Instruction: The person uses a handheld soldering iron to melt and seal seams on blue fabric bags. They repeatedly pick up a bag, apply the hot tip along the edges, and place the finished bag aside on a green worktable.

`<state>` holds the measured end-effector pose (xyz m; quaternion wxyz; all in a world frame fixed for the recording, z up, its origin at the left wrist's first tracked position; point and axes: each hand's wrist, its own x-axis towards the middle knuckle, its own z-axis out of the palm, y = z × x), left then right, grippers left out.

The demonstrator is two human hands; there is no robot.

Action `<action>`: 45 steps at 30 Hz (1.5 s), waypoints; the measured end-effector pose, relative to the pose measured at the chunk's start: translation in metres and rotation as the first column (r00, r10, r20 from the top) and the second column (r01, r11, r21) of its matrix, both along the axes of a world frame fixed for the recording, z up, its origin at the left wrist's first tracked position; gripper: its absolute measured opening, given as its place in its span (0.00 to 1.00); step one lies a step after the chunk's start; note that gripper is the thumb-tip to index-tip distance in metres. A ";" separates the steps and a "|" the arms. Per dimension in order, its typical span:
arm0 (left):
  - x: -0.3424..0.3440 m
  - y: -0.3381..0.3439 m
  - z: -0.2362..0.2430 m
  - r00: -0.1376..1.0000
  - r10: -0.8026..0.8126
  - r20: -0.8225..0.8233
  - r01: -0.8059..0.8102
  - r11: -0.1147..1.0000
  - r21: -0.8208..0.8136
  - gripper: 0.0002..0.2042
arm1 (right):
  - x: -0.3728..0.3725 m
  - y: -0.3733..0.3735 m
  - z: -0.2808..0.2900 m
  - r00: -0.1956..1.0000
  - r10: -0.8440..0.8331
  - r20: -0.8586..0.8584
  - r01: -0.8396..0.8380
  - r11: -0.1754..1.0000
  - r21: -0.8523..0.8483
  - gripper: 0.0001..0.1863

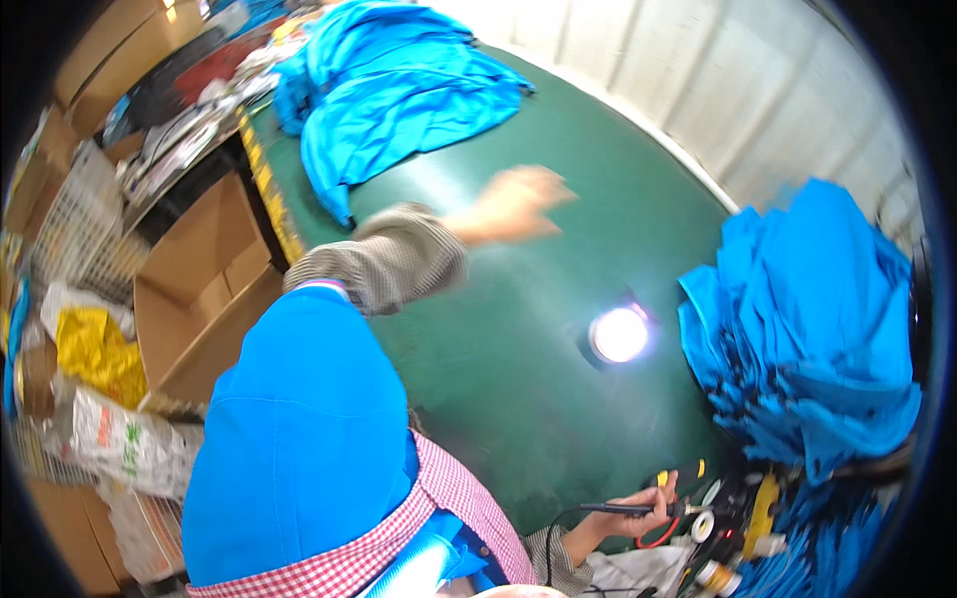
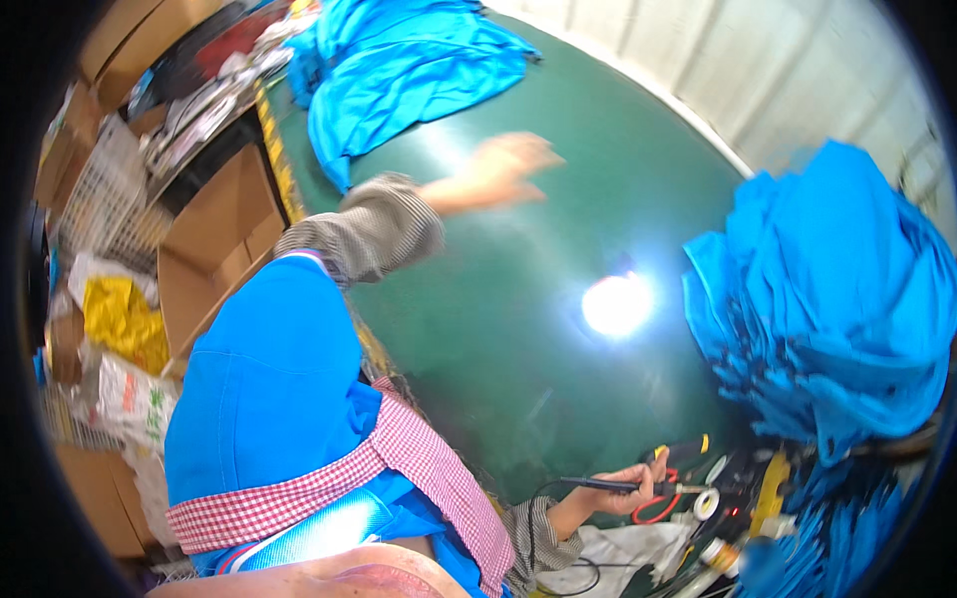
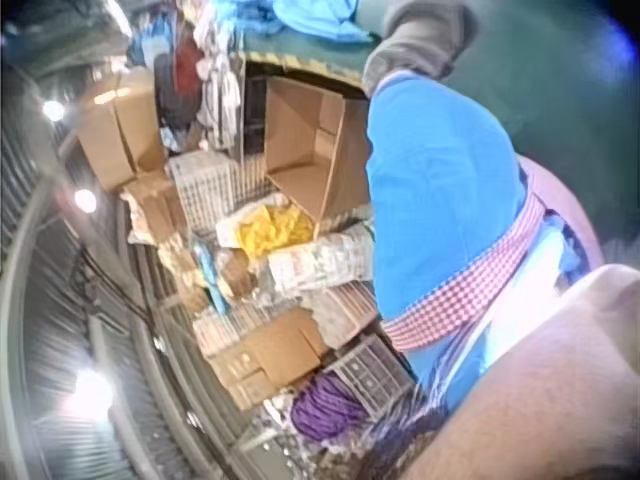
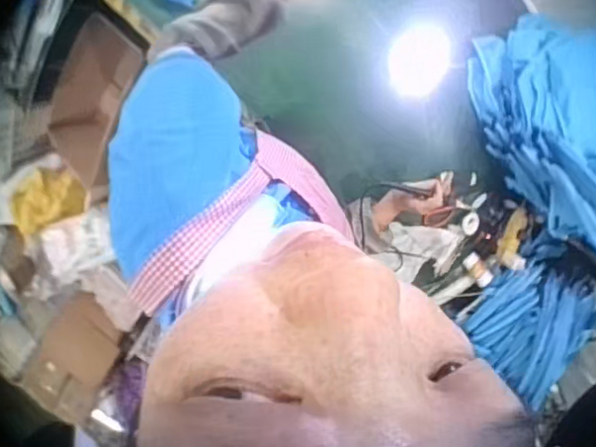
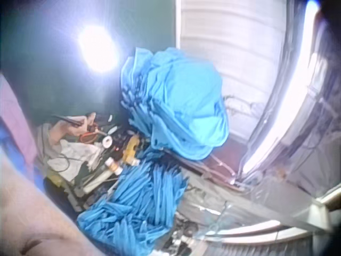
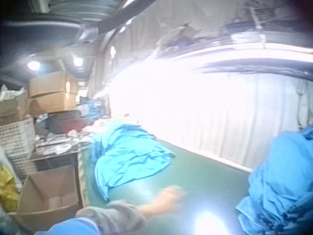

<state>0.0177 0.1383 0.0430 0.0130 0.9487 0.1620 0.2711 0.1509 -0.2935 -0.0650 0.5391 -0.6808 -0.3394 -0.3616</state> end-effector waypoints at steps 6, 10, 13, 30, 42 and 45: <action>-0.310 0.117 -0.111 0.082 0.945 -0.315 -0.855 -0.096 -0.510 0.47 | -0.029 0.061 0.041 0.989 0.146 0.019 -0.146 0.989 -0.019 0.04; -0.303 0.119 -0.166 0.281 0.956 -0.087 -0.670 0.130 -0.731 0.29 | -0.048 0.094 0.059 0.964 0.243 0.110 -0.226 0.963 -0.148 0.04; -0.238 0.042 -0.097 0.187 0.935 0.302 0.406 0.207 -0.890 0.18 | -0.056 0.092 0.062 0.935 0.317 0.158 -0.270 0.927 -0.259 0.04; -0.037 -0.045 -0.004 0.673 0.265 0.690 0.670 0.177 -0.721 0.15 | -0.041 0.128 0.085 0.853 0.499 0.150 -0.499 0.866 -0.044 0.12; 0.034 -0.175 -0.101 0.882 0.083 0.465 0.417 0.325 -0.849 0.31 | -0.017 0.188 0.099 0.976 0.204 -0.077 -0.190 0.969 0.159 0.15; 0.033 -0.171 -0.089 0.820 0.214 0.531 0.569 -0.193 -0.800 0.29 | -0.014 0.184 0.115 0.980 0.201 -0.006 -0.197 0.964 0.181 0.15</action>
